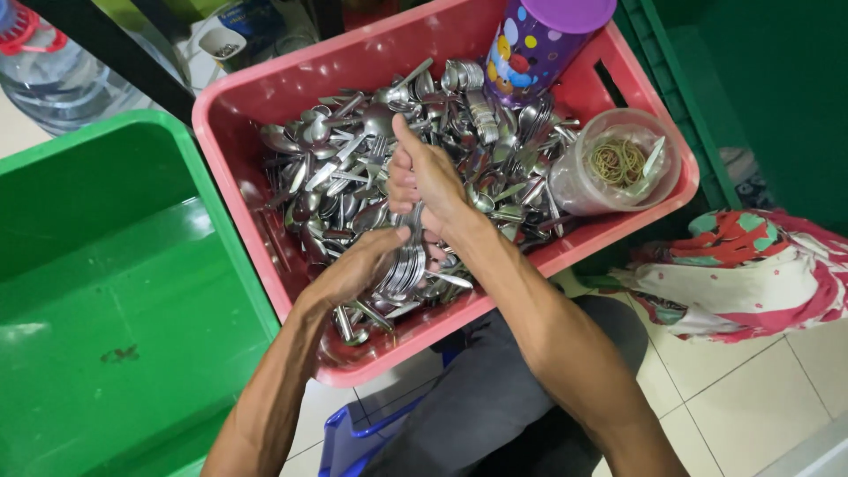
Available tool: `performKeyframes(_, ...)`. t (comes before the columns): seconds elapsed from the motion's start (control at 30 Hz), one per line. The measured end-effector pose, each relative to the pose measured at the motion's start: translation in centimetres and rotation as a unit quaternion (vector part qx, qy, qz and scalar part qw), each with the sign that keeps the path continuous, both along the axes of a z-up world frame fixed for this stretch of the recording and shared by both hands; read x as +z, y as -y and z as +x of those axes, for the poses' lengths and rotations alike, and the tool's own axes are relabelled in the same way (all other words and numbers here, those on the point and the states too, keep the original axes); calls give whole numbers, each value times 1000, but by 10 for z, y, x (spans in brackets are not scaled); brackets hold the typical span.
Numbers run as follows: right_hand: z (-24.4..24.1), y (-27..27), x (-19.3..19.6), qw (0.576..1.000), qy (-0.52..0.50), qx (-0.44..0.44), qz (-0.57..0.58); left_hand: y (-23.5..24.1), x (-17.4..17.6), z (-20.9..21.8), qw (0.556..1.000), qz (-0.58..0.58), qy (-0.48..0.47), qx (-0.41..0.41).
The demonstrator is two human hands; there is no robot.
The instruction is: The person sorts a large pile of mixed metal cutlery in a pink basin, separating forks from spoons by hand. The person gathers forks into a bundle and places them aside while continuing to sift through the remaining items.
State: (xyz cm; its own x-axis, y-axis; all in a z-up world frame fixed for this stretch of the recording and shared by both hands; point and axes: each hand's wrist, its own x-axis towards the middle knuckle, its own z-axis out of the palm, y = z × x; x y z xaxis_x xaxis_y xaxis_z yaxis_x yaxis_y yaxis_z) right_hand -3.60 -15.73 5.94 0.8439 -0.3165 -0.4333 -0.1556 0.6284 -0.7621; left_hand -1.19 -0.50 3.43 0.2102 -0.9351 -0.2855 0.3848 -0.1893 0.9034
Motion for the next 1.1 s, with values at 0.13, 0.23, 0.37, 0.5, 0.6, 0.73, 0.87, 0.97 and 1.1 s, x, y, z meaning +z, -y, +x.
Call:
performKeyframes(0.13, -1, 1, 4, 998, -25, -25, -44, 0, -9, -3, 1000, -11, 21, -9)
performKeyframes(0.23, -3, -3, 11, 999, -18, -39, -21, 2, -41, -6, 998, -33, -50, 12)
performKeyframes(0.37, 8, 0, -12, 993, 31, 16, -110, 6, -36, -3, 992, -20, -92, 78)
performKeyframes(0.5, -6, 5, -18, 876, -42, 129, -464, 10, -53, 15, 953, 2, -172, 251)
performKeyframes(0.6, -25, -7, 4, 805, 38, 332, -490, 2, -64, 34, 933, -7, -160, 322)
performKeyframes(0.73, -30, -21, 36, 742, 4, 375, -555, -5, -46, 31, 907, -15, -183, 379)
performKeyframes(0.87, -31, -18, 32, 746, 17, 362, -558, -1, -36, 25, 893, -19, -200, 403)
performKeyframes(0.97, -28, -14, 19, 701, 71, 345, -620, -1, -36, 30, 888, -27, -193, 417)
performKeyframes(1.1, -30, -17, 21, 668, 91, 338, -657, -2, -26, 26, 889, -18, -184, 420)
